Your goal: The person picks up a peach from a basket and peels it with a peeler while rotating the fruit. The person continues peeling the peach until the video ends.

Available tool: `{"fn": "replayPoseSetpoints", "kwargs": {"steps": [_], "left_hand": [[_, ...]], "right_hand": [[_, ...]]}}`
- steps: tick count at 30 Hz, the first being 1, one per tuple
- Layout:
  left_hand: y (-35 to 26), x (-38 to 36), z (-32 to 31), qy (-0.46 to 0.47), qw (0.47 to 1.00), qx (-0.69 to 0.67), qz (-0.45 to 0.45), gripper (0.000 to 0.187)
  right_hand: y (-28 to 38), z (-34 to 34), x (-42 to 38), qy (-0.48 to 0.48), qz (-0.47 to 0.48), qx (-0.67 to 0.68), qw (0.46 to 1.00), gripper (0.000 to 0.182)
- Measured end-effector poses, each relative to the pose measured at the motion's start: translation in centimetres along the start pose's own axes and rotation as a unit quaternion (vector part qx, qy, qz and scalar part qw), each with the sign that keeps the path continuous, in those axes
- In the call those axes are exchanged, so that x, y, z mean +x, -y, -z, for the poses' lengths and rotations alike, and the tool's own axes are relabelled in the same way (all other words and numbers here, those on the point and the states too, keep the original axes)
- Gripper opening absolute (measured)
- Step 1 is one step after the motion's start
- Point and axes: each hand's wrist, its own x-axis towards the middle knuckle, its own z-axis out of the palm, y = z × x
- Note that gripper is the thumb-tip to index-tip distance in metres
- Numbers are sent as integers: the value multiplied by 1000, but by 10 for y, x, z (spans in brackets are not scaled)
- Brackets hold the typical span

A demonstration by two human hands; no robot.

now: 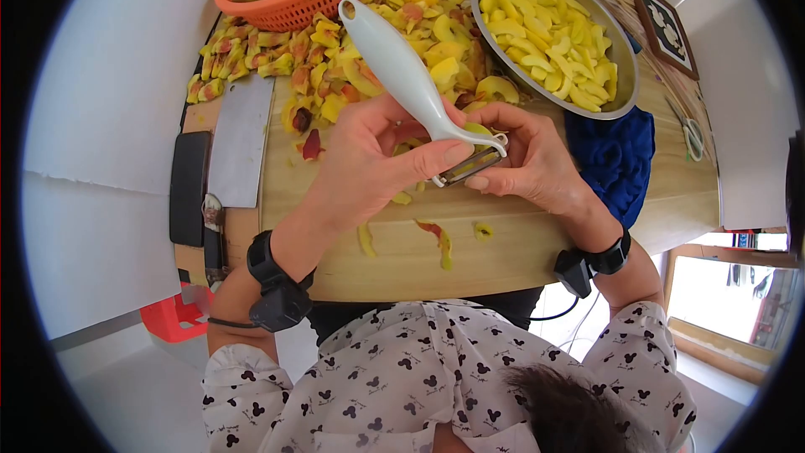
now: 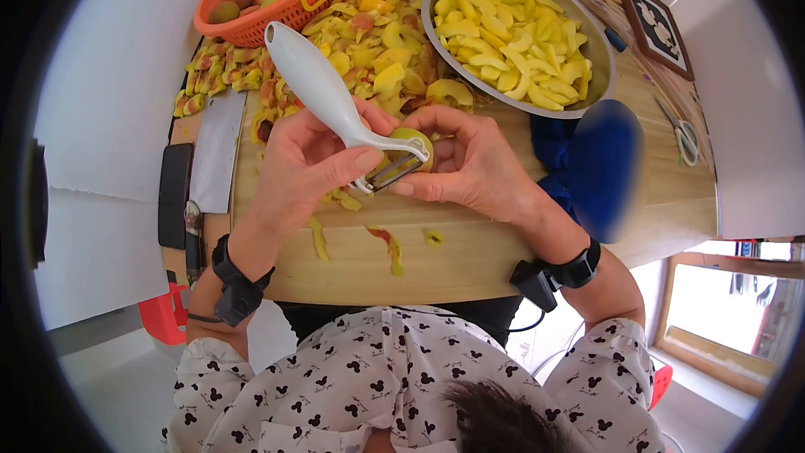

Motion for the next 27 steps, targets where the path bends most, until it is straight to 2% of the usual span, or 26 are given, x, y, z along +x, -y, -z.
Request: {"fn": "replayPoseSetpoints", "kwargs": {"steps": [17,19,27], "left_hand": [[-1,3,10,-8,998,9,65,26],[1,4,14,-11,997,-25,76,25],[5,5,14,-9,997,-48,66,24]], "right_hand": [[3,-3,-4,6,-15,-20,1000,42],[2,-3,-4,18,-4,-12,1000,42],[4,-5,-3,16,7,3,1000,45]]}}
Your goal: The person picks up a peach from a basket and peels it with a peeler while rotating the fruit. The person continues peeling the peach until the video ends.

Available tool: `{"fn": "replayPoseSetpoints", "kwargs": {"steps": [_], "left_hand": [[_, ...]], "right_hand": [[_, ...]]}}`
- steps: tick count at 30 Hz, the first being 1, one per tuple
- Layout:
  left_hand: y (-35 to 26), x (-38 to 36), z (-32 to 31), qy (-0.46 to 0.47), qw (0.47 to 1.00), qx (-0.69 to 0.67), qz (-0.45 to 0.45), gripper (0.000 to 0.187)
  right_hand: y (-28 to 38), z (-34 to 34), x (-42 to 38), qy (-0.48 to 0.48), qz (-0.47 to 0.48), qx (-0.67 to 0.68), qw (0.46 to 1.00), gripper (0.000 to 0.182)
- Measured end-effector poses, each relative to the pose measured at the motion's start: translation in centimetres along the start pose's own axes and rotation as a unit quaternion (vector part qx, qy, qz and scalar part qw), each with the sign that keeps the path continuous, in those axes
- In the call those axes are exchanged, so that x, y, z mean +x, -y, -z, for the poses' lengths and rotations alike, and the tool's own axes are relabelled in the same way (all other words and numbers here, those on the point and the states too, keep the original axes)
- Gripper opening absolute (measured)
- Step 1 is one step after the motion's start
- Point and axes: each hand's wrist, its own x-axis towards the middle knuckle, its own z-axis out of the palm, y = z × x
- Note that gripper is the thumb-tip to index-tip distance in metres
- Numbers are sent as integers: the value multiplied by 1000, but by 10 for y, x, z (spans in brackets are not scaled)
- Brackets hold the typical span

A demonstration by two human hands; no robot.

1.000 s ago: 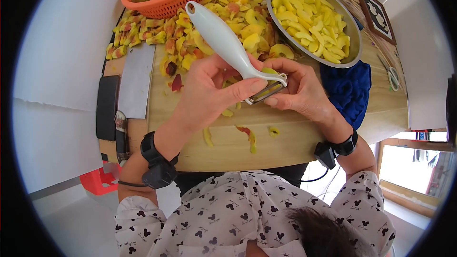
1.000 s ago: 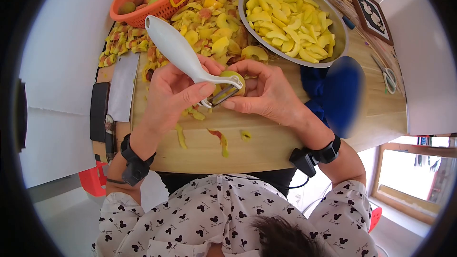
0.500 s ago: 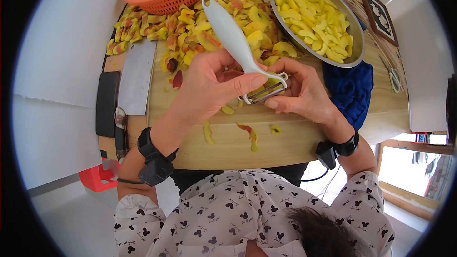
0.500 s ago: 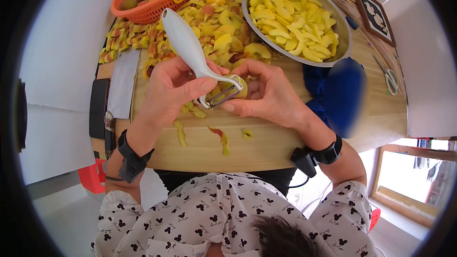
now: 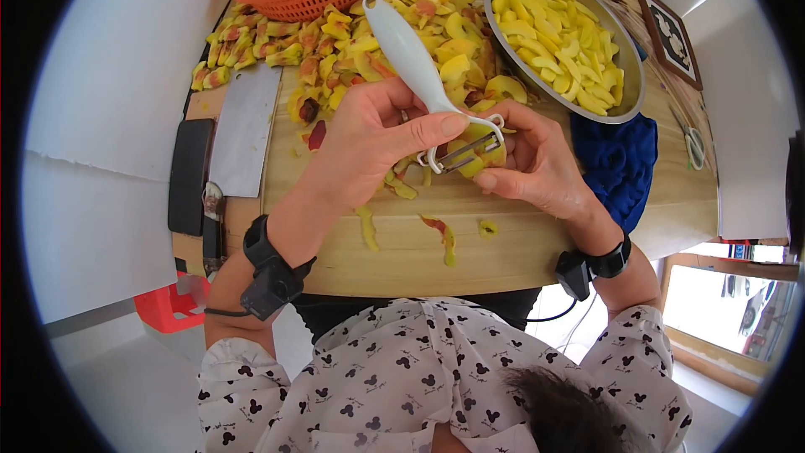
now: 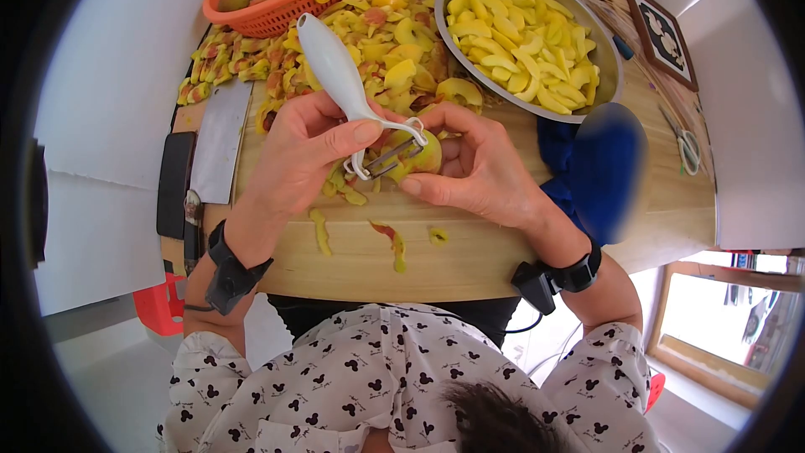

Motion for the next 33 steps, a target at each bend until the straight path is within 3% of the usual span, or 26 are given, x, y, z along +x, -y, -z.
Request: {"fn": "replayPoseSetpoints", "kwargs": {"steps": [33], "left_hand": [[-1,-1,-2,22,998,-39,-47,23]], "right_hand": [[-7,5,5,46,89,-1,995,58]]}}
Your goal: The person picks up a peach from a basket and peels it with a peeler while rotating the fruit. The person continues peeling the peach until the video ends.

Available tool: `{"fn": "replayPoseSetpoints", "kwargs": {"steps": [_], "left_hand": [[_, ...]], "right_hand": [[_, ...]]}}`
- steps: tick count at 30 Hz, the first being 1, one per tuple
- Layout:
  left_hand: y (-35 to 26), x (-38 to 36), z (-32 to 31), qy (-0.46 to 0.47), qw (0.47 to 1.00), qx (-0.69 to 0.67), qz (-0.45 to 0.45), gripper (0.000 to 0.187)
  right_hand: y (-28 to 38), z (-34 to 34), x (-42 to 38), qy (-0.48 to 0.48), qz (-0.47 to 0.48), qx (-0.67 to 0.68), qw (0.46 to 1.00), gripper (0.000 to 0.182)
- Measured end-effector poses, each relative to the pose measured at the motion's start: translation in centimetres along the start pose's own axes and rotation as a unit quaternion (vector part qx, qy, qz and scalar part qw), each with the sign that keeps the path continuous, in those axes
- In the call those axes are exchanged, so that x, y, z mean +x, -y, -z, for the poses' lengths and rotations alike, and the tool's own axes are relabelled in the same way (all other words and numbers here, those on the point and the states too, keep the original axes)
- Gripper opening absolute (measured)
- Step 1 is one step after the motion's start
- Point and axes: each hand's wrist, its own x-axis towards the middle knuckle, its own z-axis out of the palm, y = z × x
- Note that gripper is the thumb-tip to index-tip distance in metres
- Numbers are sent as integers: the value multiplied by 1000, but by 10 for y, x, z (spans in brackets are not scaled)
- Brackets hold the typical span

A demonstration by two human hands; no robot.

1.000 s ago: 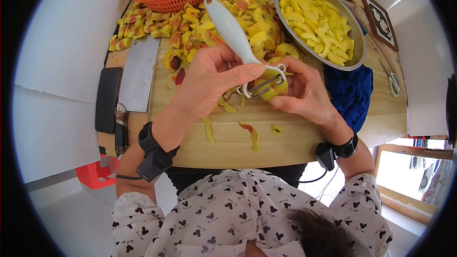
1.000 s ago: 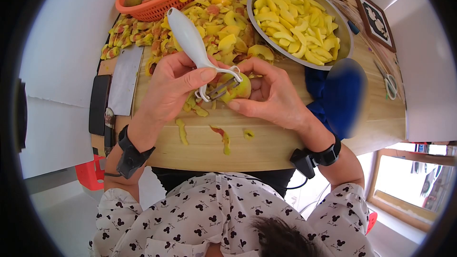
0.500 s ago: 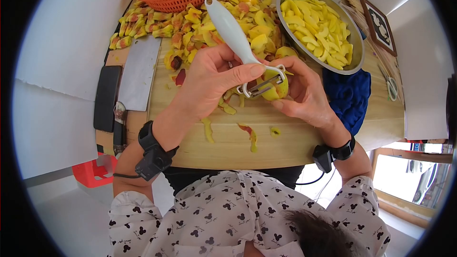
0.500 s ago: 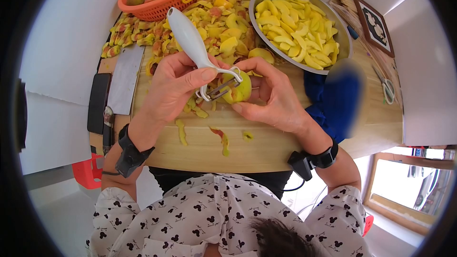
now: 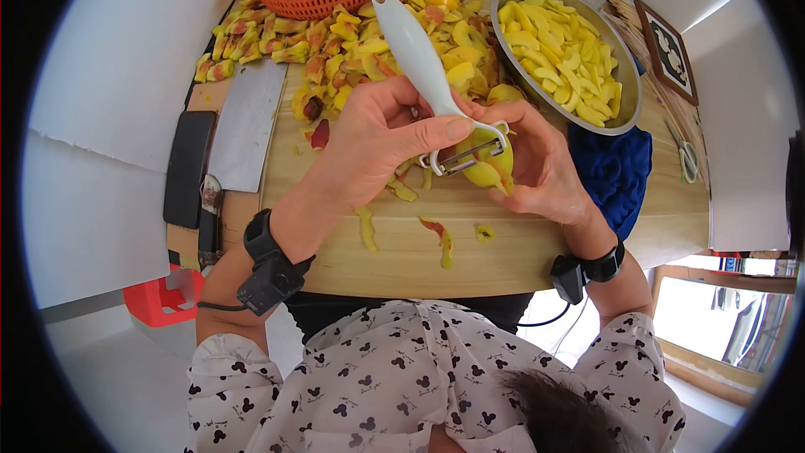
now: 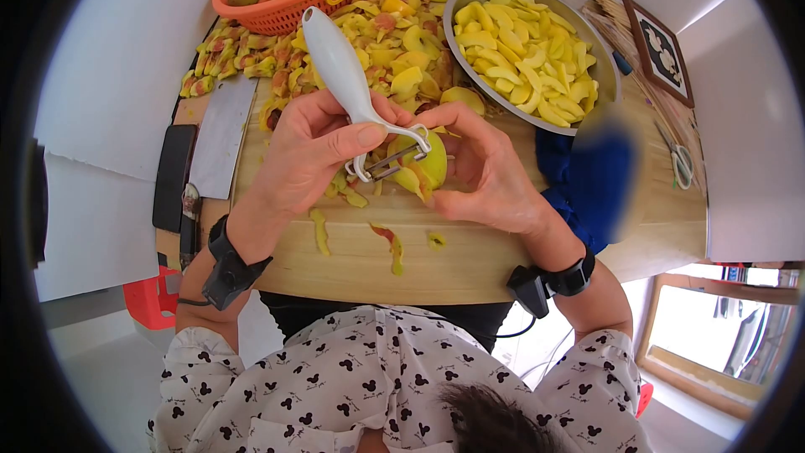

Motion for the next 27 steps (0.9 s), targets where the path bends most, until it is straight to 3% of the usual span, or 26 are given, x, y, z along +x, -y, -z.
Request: {"fn": "replayPoseSetpoints", "kwargs": {"steps": [7,27], "left_hand": [[-2,0,1,13,1000,-19,1,25],[-6,-1,0,34,998,10,43,29]], "right_hand": [[-1,1,1,33,33,-2,999,59],[2,0,-3,69,14,-31,997,55]]}}
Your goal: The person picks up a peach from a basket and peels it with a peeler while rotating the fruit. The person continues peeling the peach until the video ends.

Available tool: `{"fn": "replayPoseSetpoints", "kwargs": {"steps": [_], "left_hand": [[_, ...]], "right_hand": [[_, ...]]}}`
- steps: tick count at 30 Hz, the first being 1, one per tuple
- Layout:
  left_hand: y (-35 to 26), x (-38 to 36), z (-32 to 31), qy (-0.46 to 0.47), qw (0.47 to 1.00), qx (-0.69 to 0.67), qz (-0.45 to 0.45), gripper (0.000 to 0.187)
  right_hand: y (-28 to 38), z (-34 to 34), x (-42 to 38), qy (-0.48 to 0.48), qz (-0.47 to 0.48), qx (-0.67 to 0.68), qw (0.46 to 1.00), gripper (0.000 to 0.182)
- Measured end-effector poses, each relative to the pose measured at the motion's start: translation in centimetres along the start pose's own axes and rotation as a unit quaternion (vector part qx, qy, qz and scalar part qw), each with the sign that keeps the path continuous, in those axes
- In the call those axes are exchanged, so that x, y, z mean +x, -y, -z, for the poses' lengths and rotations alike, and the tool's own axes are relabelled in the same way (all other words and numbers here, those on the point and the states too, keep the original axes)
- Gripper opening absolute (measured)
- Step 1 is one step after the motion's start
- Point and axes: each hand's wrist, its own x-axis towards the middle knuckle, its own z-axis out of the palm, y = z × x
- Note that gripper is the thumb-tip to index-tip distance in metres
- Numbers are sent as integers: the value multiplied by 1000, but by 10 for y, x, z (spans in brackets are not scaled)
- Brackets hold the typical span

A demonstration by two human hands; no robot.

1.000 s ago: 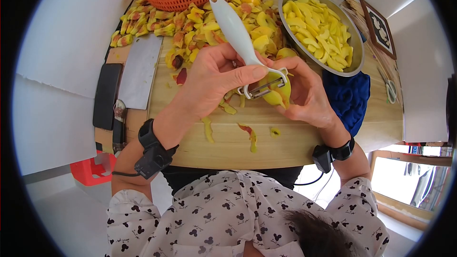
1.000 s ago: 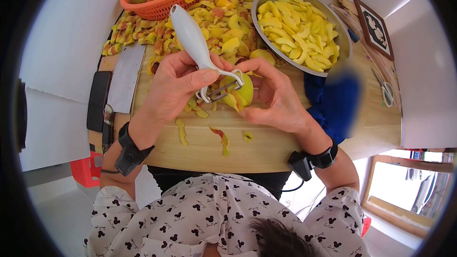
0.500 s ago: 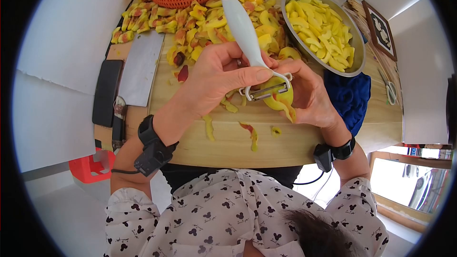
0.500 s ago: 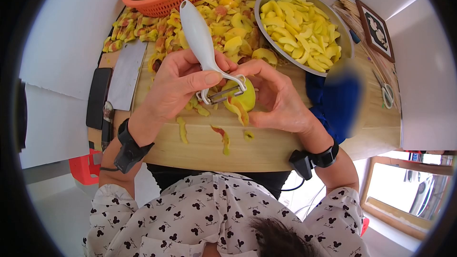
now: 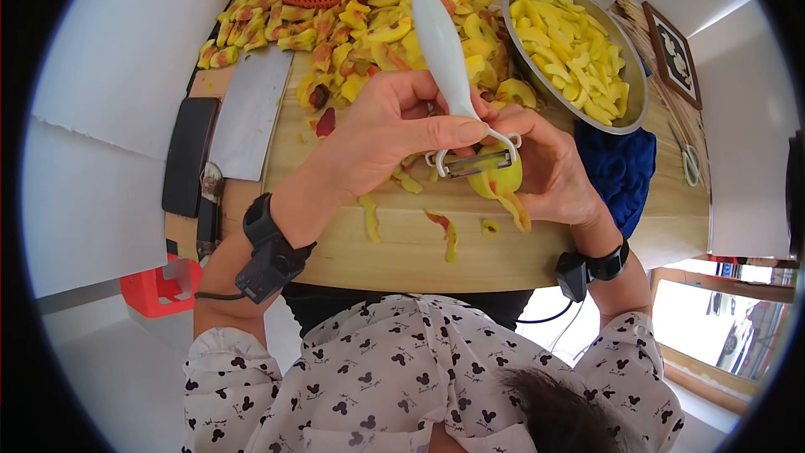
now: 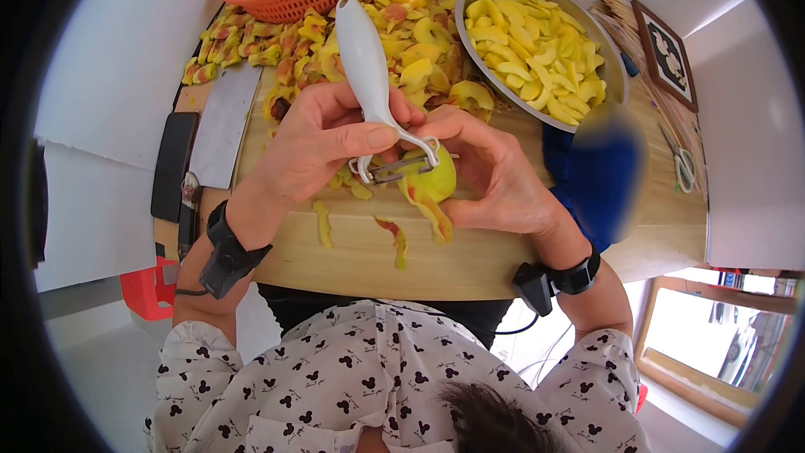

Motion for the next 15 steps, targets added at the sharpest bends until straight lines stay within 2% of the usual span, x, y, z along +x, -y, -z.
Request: {"fn": "replayPoseSetpoints", "kwargs": {"steps": [8,15], "left_hand": [[0,0,2,5,1000,0,10,30],[4,3,8,5,1000,7,-13,30]], "right_hand": [[3,-1,1,13,-4,4,1000,56],[6,-1,-1,26,-33,63,997,59]]}}
